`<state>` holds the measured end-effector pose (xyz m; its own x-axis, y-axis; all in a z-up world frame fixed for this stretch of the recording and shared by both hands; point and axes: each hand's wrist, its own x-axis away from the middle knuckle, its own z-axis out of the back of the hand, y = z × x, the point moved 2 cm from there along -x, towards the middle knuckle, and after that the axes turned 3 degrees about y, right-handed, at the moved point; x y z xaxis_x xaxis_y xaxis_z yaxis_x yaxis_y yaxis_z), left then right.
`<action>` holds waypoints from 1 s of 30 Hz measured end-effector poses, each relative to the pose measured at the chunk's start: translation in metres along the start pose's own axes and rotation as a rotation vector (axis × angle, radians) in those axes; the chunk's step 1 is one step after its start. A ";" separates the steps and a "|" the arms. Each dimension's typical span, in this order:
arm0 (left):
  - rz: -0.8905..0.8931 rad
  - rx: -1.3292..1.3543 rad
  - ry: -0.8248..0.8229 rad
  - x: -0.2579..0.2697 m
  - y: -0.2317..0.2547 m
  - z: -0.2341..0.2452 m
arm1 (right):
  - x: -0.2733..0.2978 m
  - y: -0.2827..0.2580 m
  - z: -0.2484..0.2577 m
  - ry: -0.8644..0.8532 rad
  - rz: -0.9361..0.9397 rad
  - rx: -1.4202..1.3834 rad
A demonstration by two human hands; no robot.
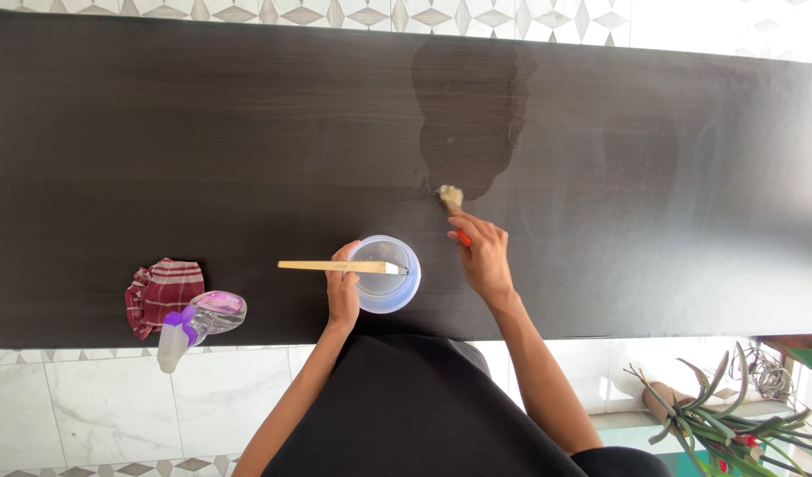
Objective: The person rubs a cloth over a table surface and then applies a liquid from a container using a brush.
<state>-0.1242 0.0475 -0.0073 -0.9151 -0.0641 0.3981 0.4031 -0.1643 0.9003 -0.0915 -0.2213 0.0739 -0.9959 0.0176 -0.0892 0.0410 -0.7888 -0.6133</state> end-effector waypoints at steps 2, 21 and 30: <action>-0.060 -0.099 -0.007 0.000 -0.005 0.003 | 0.006 0.008 0.010 0.061 -0.106 0.112; -0.046 -0.047 -0.035 0.024 0.006 0.019 | 0.050 0.014 0.018 0.086 -0.249 0.038; -0.036 -0.125 -0.013 0.026 0.008 0.014 | 0.064 -0.009 0.000 0.117 -0.062 -0.140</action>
<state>-0.1444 0.0585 0.0130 -0.9286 -0.0431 0.3686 0.3648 -0.2882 0.8854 -0.1559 -0.2127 0.0733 -0.9810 0.1410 -0.1336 -0.0008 -0.6908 -0.7230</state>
